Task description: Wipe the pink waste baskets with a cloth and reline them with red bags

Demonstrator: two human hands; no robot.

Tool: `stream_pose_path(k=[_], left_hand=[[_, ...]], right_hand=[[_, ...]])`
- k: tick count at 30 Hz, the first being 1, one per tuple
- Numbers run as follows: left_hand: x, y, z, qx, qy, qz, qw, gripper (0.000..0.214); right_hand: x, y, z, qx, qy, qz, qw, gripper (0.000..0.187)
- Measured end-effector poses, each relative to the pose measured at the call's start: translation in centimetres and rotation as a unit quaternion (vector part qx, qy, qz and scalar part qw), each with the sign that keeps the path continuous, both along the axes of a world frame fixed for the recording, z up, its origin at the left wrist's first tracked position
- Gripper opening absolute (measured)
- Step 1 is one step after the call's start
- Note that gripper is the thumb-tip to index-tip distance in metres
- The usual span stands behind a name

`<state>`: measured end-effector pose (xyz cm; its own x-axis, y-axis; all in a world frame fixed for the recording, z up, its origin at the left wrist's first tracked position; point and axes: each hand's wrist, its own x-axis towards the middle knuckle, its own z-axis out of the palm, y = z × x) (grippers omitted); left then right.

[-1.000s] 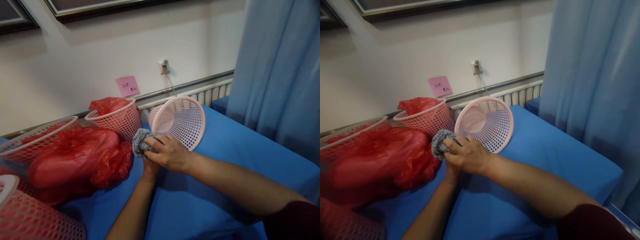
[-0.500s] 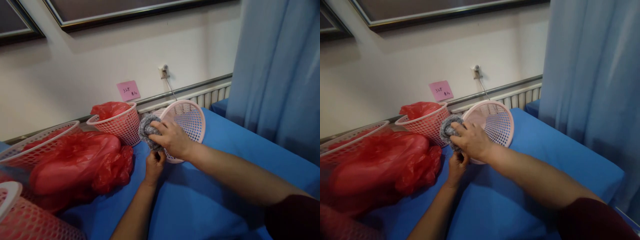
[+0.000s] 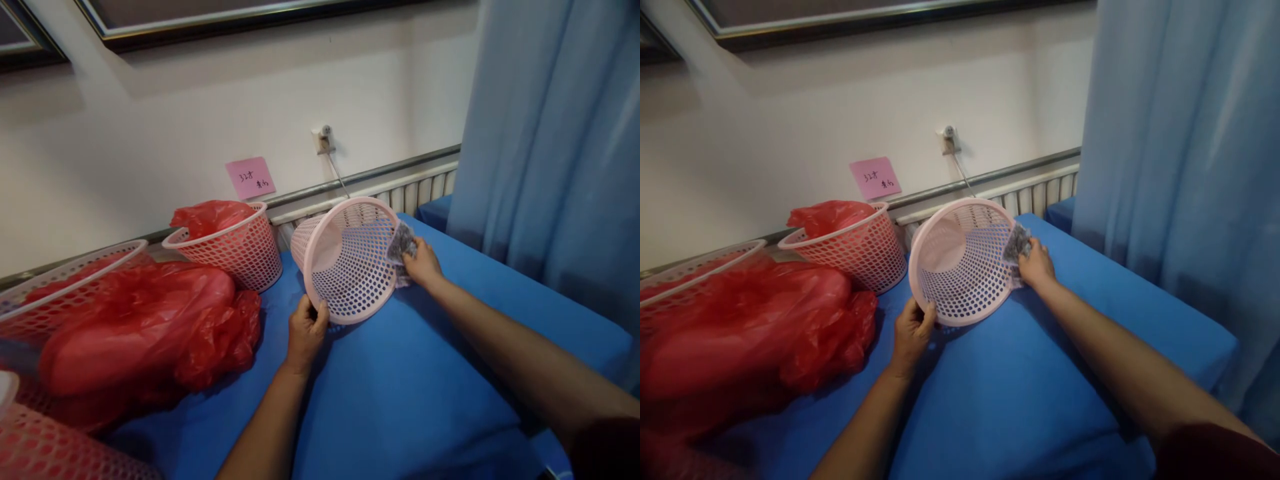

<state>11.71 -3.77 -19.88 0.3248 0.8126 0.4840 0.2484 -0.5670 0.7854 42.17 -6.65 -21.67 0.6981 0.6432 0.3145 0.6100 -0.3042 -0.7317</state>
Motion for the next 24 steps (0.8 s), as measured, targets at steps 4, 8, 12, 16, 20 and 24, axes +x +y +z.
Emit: stream_pose_path(k=[4,8,12,16,20,24], left_hand=[[0.1,-0.1,-0.2,-0.023,-0.018,-0.007,1.000,0.024],[0.0,0.1,-0.3,-0.039,-0.039,-0.007,0.998,0.026],[0.4,-0.1,-0.8,-0.051,-0.042,-0.025,0.998,0.027],[0.7,-0.4,-1.0,-0.049,-0.033,-0.041,0.997,0.027],[0.5,-0.3,-0.6,-0.040,-0.047,-0.035,0.998,0.033],[0.2,-0.1,-0.5,-0.046,-0.069,-0.034,0.996,0.047]], right_hand=[[-2.3,-2.1,-3.0,-0.105,-0.002,0.036,0.994,0.044],[-4.4,-3.1,-2.0,-0.152,-0.042,0.095,0.983,0.040],[-7.6,-4.6,-0.9,-0.151,-0.076,0.179,0.969,0.032],[-11.9,-6.0,-0.5,-0.066,-0.067,0.299,0.950,0.033],[-14.3,-6.7,-0.9,0.134,0.014,0.394,0.909,0.035],[-13.6,-6.9,0.4,0.260,-0.021,0.424,0.867,0.044]])
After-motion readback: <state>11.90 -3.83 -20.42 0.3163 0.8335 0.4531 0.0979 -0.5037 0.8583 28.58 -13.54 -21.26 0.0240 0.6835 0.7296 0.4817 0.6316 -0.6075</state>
